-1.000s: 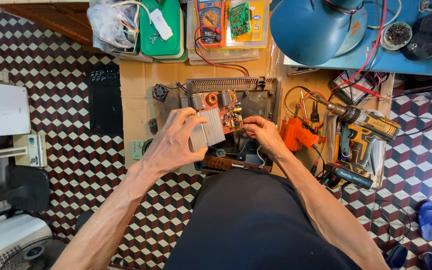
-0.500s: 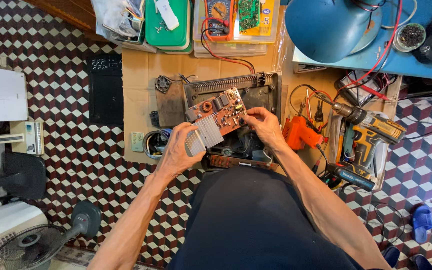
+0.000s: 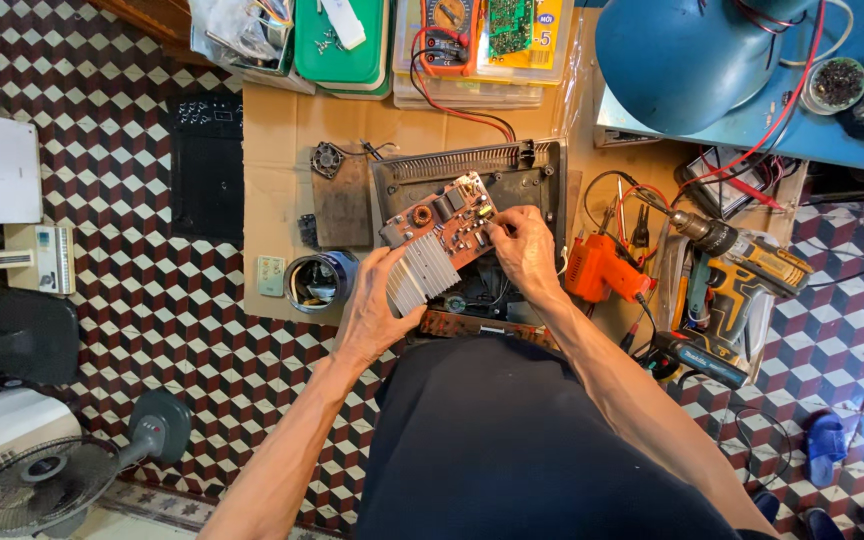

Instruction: The person uses a cordless drill to remove screws from a circuit board with a heatsink, then detaches the board from a plastic housing. They flip the board over, reposition it, and continue unscrewing components. The person handles the board and housing separately, placing them on the workbench.

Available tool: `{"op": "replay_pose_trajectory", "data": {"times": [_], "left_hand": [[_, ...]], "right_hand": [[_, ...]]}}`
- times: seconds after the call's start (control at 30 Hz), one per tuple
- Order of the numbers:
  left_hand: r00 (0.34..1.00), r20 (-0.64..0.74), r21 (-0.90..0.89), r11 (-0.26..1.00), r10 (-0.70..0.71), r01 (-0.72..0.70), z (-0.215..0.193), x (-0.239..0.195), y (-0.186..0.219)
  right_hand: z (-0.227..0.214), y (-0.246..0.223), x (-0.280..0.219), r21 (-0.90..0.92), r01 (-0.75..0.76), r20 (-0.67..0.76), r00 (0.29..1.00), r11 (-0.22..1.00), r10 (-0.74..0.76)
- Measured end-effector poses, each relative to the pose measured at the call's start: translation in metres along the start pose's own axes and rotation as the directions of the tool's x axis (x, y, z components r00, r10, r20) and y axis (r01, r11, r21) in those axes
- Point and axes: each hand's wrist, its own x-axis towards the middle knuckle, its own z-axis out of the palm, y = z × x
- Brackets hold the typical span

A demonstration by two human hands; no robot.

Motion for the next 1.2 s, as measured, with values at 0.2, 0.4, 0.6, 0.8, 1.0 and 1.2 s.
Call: {"op": "replay_pose_trajectory", "data": {"times": [0.2, 0.4, 0.6, 0.8, 1.0, 1.2], "left_hand": [[1.0, 0.022, 0.027, 1.0, -0.003, 0.002, -0.006, 0.002, 0.011], [0.998, 0.047, 0.075, 0.997, -0.032, 0.029, -0.005, 0.006, 0.017], [0.996, 0.088, 0.131, 0.991, -0.013, 0.002, -0.002, 0.003, 0.012], [0.989, 0.101, 0.021, 0.994, -0.112, 0.111, 0.0, 0.006, 0.009], [0.99, 0.075, -0.126, 0.984, -0.118, 0.126, -0.027, 0.021, 0.017], [0.839, 0.245, -0.439, 0.716, -0.486, 0.543, -0.075, 0.053, 0.041]], "right_hand": [[0.008, 0.004, 0.005, -0.165, 0.118, -0.047, 0.991, 0.979, -0.128], [0.012, 0.012, 0.014, -0.343, 0.141, 0.032, 0.99, 0.929, -0.138], [0.01, 0.028, 0.024, -0.326, 0.212, 0.1, 0.977, 0.921, -0.189], [-0.007, 0.008, 0.016, -0.142, -0.231, 0.11, 0.963, 0.963, 0.247], [-0.049, 0.005, -0.017, -0.364, -0.162, 0.275, 0.922, 0.917, 0.272], [-0.073, 0.018, -0.034, -0.406, 0.512, 0.151, 0.854, 0.757, -0.497]]}}
